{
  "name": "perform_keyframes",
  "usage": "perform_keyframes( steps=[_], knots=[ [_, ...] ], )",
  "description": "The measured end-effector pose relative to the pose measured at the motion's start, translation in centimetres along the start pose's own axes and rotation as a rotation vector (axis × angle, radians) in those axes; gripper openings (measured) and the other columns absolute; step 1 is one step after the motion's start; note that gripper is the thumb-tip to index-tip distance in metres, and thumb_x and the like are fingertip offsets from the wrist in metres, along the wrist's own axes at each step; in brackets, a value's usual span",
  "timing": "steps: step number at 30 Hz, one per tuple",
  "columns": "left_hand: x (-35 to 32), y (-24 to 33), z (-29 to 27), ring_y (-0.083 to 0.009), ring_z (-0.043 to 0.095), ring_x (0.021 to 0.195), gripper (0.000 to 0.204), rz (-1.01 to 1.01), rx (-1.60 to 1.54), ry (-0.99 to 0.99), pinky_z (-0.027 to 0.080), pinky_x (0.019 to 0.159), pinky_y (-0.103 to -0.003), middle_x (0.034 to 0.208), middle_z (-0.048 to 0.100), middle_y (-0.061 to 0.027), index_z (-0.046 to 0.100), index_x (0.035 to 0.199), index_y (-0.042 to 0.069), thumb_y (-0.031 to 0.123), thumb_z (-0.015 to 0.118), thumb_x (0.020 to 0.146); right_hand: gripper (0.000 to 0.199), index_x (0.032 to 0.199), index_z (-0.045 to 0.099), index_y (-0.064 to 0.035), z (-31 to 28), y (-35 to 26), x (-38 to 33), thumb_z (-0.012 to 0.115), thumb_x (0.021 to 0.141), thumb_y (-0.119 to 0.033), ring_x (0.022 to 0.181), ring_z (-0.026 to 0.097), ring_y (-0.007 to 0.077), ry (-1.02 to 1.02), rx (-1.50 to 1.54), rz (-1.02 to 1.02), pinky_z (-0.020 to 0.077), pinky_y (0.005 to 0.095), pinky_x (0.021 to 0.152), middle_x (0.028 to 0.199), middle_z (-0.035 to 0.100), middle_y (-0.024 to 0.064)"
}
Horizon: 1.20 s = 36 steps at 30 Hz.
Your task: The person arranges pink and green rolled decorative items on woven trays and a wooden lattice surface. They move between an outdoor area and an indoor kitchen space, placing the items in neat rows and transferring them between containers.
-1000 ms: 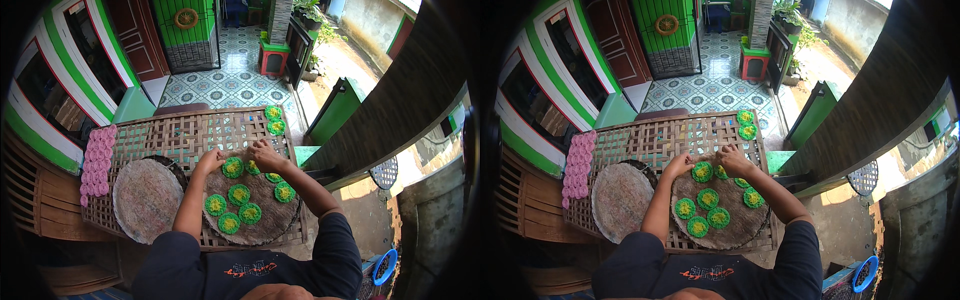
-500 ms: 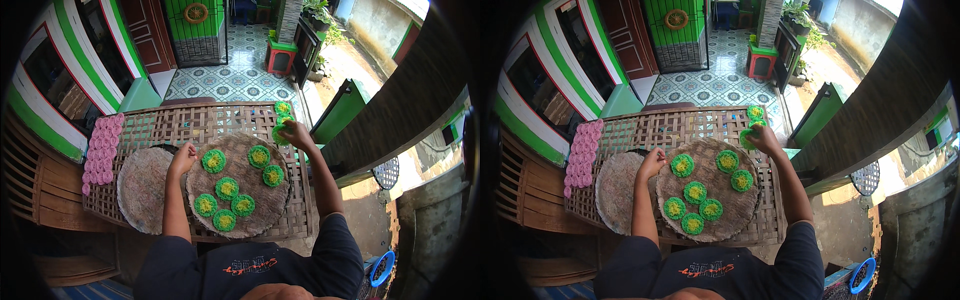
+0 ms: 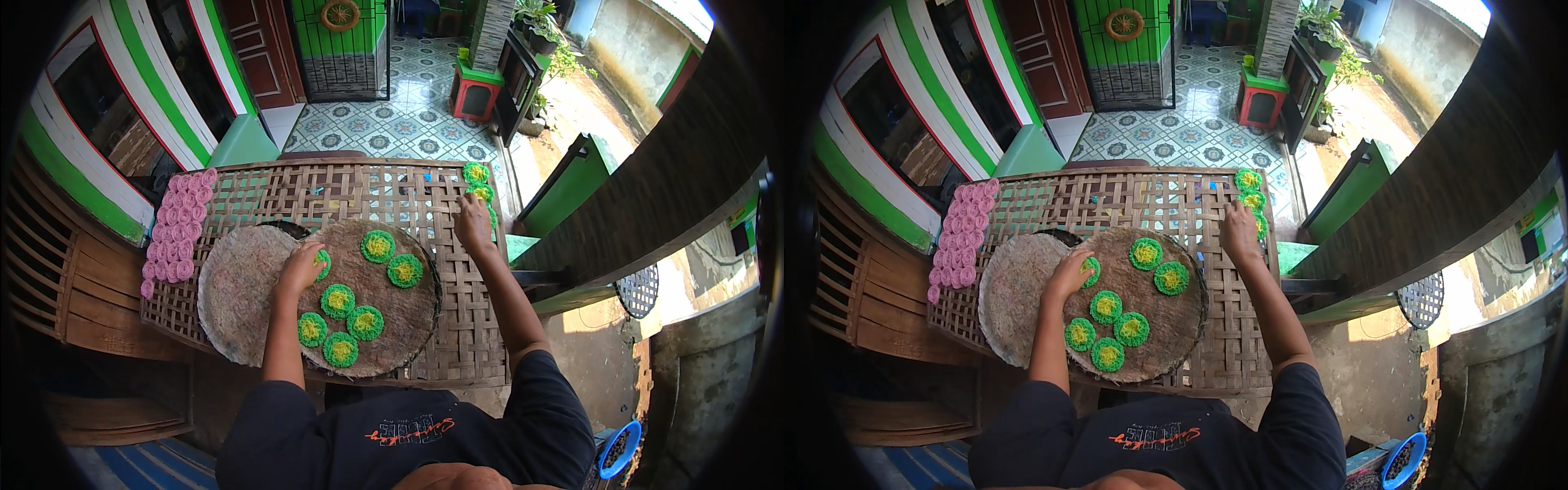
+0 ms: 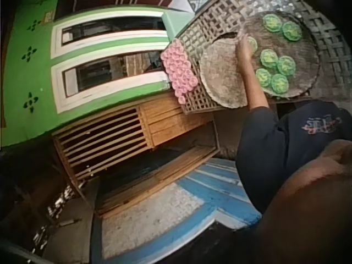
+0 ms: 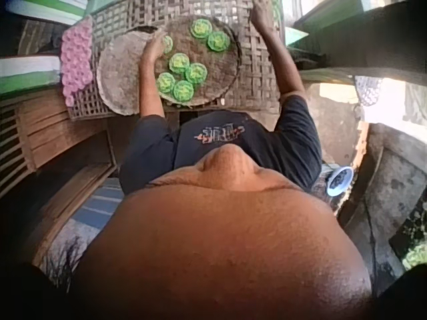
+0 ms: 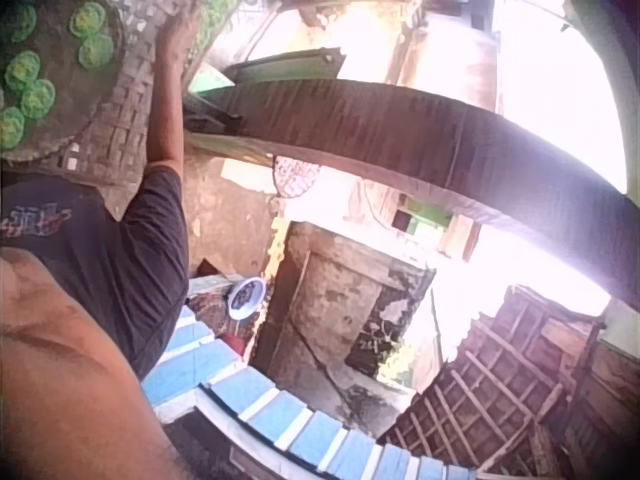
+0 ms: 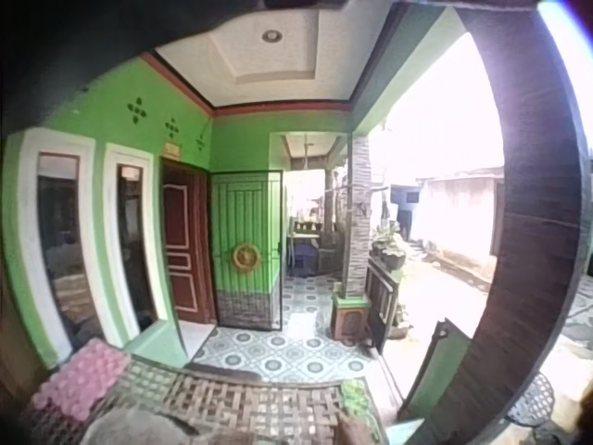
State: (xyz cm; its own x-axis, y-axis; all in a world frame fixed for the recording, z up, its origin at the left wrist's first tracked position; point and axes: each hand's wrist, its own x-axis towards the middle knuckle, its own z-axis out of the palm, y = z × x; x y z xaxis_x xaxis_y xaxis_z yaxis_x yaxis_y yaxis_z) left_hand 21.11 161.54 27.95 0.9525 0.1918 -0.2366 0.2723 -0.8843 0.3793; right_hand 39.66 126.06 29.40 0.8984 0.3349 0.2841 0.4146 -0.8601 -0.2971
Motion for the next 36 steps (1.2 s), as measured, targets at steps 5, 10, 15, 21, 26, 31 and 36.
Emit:
perform_keyframes(
  steps=[5,10,15,21,26,31,36],
  knots=[
    [0.4,1.3,1.9,-0.031,0.032,0.134,0.048,0.065,0.221,0.023,0.022,0.114,-0.047,0.139,0.044,-0.0037,0.048,0.136,0.017,0.016,0.06,0.09,0.037,0.121,0.06,-0.0114,8.3,-10.0,-0.8,0.055,0.084,-0.011,0.129,0.04,0.0297,-0.258,0.098,-0.803,0.0307,0.0482,0.109,0.139,0.047,0.0088],
    [-0.6,0.3,0.3,-0.03,0.04,0.122,0.036,0.017,0.194,0.091,0.022,0.112,-0.049,0.117,0.051,-0.0072,0.06,0.113,0.014,0.015,0.073,0.079,0.025,0.102,0.066,-0.0106,5.1,-13.3,-0.4,0.058,0.079,-0.008,0.113,0.049,0.0293,-0.395,-0.148,-0.833,0.0352,0.0438,0.1,0.112,0.058,0.0101],
    [-2.0,-3.4,-0.5,-0.0308,0.049,0.117,0.024,0.16,-0.11,0.227,0.037,0.099,-0.047,0.114,0.058,-0.0098,0.057,0.088,0.007,0.01,0.076,0.074,0.019,0.086,0.069,-0.0081,0.5,-4.4,-0.7,0.068,0.068,-0.015,0.106,0.053,0.0289,-0.184,0.34,-0.4,0.0413,0.0412,0.092,0.107,0.061,0.0105],
    [-2.4,0.8,-3.4,-0.0197,0.064,0.085,0.019,0.081,-0.45,0.169,0.048,0.073,-0.036,0.091,0.065,-0.0095,0.056,0.097,0.003,0.014,0.067,0.087,0.04,0.107,0.063,0.0092,-3.5,10.8,-3.7,0.069,0.076,-0.015,0.075,0.067,0.0207,-0.088,0.633,0.267,0.0536,0.0331,0.071,0.088,0.07,0.0161],
    [2.1,7.4,-0.9,-0.0111,0.059,0.08,0.023,0.308,-0.718,0.162,0.047,0.069,-0.029,0.088,0.064,-0.0056,0.056,0.1,0.001,0.02,0.066,0.091,0.03,0.109,0.064,0.0067,-1.5,12.2,-5.7,0.064,0.082,-0.007,0.072,0.064,0.0129,-0.208,0.896,0.587,0.0515,0.0272,0.063,0.09,0.069,0.0071],
    [4.2,16.5,5.0,-0.0047,0.052,0.076,0.023,0.383,-1.111,-0.052,0.043,0.066,-0.021,0.083,0.058,0.0011,0.055,0.103,0.002,0.019,0.066,0.091,0.046,0.119,0.06,0.0042,-1.0,10.6,-8.1,0.072,0.083,-0.021,0.09,0.066,0.0213,-0.041,0.325,0.299,0.0532,0.0354,0.074,0.116,0.063,0.0183],
    [2.9,22.6,9.9,-0.0077,0.057,0.086,0.028,0.354,-1.403,-0.262,0.049,0.075,-0.022,0.095,0.06,-0.0026,0.054,0.108,0.001,0.018,0.066,0.091,0.041,0.116,0.06,0.0053,-7.2,3.2,-10.0,0.071,0.085,-0.018,0.095,0.063,0.0168,-0.462,1.355,0.429,0.0512,0.0295,0.08,0.106,0.066,0.0123]
  ],
)
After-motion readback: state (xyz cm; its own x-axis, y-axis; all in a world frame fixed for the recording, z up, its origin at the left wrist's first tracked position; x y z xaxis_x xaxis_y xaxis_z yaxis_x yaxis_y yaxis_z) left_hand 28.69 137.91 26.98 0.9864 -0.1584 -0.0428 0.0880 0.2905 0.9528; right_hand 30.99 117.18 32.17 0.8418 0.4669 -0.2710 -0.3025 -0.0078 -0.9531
